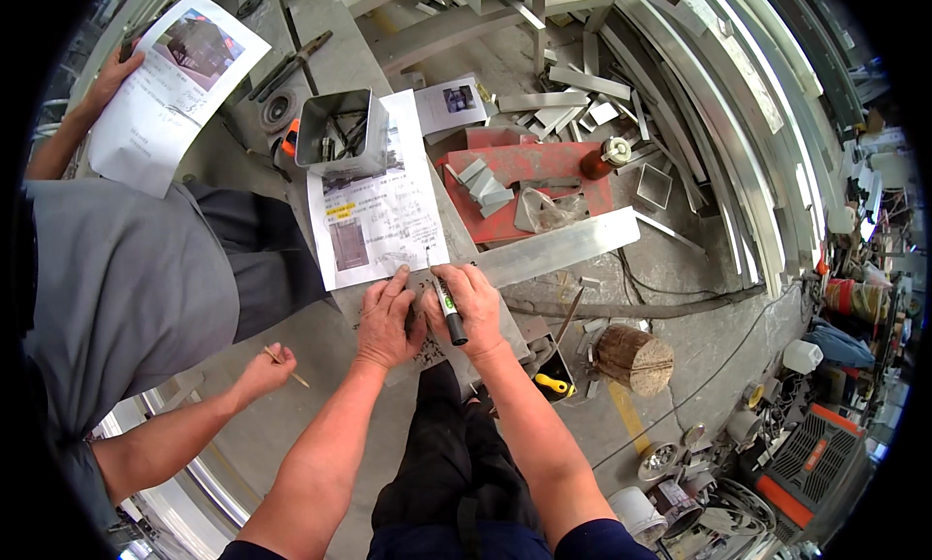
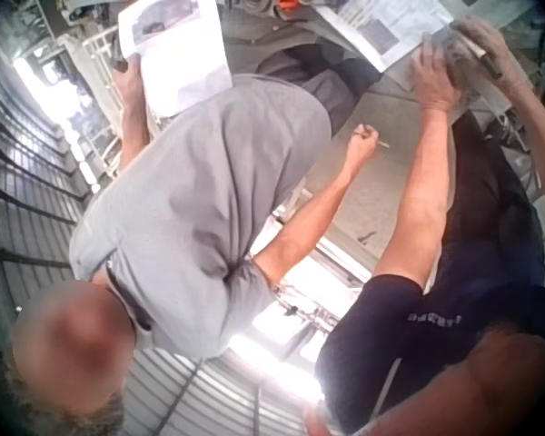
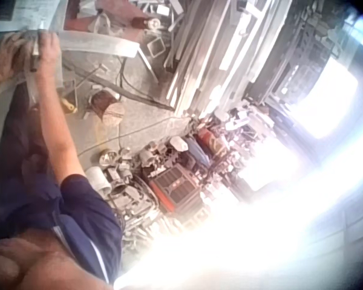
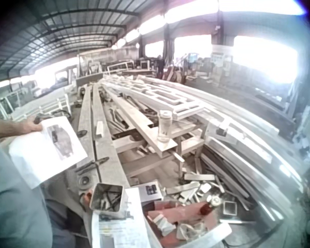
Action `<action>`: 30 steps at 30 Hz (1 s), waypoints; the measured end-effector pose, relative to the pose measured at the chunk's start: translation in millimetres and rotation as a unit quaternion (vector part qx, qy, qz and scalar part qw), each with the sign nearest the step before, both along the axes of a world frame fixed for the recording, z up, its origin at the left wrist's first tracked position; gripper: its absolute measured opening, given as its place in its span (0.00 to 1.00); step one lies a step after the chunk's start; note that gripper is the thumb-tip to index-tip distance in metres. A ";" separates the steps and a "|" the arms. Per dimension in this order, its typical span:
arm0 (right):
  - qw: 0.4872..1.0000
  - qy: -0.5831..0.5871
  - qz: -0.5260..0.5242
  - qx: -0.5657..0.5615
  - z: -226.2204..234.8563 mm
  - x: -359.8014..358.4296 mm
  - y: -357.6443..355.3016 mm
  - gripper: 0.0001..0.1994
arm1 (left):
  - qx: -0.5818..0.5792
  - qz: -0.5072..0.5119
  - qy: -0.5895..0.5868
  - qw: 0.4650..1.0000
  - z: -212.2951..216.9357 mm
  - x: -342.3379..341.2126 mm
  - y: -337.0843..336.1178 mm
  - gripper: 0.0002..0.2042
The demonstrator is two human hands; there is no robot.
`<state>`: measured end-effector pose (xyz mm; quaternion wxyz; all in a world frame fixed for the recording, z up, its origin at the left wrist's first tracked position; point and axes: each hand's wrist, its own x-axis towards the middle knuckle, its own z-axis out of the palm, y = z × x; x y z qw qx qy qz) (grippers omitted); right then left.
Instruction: The person picks up a marker and a metal bar, then writes numbers on the bar while referencing a document on the workbench. Another person stands nearby holding a document.
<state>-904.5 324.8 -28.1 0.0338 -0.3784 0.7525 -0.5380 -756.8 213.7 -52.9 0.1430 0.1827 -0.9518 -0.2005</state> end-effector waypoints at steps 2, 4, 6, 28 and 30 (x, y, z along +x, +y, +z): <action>1.000 -0.006 -0.007 0.002 -0.8 -1.8 4.7 0.16 | -0.003 0.000 -0.003 1.000 0.6 0.7 -0.9 0.22; 1.000 -0.002 -0.015 -0.004 -1.0 -6.4 9.2 0.16 | -0.003 -0.003 -0.006 1.000 1.3 0.9 -0.7 0.22; 1.000 0.007 -0.016 -0.006 1.4 -13.3 13.9 0.16 | -0.006 -0.004 -0.004 1.000 1.7 0.1 -1.0 0.23; 0.963 0.106 -0.183 0.167 -33.8 24.5 50.7 0.23 | -0.001 -0.006 0.017 1.000 1.6 -3.2 1.5 0.21; 0.966 0.096 -0.183 0.153 -34.0 25.7 51.4 0.24 | -0.004 -0.004 0.016 1.000 2.8 -2.6 0.1 0.21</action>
